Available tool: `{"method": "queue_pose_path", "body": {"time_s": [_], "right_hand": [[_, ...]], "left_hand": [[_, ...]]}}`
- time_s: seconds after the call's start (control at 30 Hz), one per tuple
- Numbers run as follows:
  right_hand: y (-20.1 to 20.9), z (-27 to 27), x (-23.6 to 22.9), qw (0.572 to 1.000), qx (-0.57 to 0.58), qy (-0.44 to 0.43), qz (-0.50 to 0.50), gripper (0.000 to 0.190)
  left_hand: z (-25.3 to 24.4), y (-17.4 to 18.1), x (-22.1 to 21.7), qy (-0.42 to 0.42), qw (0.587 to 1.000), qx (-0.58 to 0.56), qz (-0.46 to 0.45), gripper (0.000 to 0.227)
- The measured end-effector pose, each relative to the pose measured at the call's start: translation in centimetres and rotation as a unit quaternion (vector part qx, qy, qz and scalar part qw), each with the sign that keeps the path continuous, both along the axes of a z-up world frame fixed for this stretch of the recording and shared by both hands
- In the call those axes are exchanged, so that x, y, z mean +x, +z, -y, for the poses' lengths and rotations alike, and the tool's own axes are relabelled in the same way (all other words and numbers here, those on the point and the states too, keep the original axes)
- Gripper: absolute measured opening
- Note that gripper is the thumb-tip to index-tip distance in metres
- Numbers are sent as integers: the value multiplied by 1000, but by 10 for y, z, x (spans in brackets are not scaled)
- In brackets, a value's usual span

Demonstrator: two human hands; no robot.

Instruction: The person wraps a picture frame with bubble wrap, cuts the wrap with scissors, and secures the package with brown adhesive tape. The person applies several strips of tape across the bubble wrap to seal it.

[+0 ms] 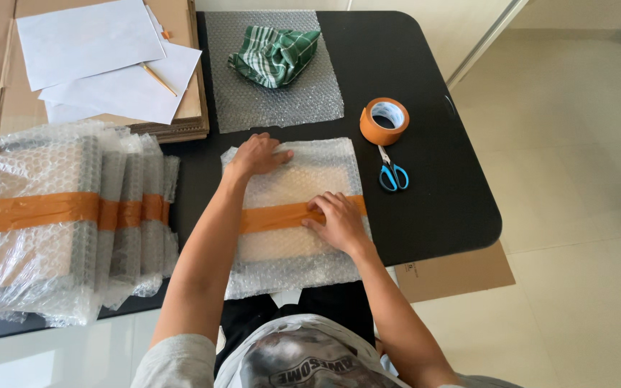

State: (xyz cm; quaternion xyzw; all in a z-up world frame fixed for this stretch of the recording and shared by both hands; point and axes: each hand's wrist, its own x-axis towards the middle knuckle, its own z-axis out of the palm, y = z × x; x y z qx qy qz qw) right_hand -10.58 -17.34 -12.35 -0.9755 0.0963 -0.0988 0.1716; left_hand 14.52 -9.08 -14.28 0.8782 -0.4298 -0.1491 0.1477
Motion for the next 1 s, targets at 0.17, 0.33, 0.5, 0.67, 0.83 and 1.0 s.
{"method": "queue_pose_path", "body": {"time_s": [0.17, 0.33, 0.5, 0.67, 0.83, 1.0], "right_hand": [[11, 29, 38, 988, -63, -50, 129, 30], [37, 58, 102, 1000, 0, 26, 16, 67], [55, 73, 126, 996, 37, 70, -31, 52], [56, 61, 127, 977, -115, 61, 170, 27], [17, 54, 120, 954, -180, 80, 224, 23], [-3, 42, 105, 956, -212, 67, 194, 24]], "left_hand": [[-10, -9, -3, -37, 984, -137, 104, 38], [-16, -2, -13, -60, 939, -261, 215, 31], [-25, 32, -10, -54, 920, -287, 260, 30], [-35, 74, -13, -71, 900, -286, 321, 30], [-40, 21, -14, -78, 884, -274, 371, 24], [-41, -24, -29, -67, 874, -267, 400, 18]]}}
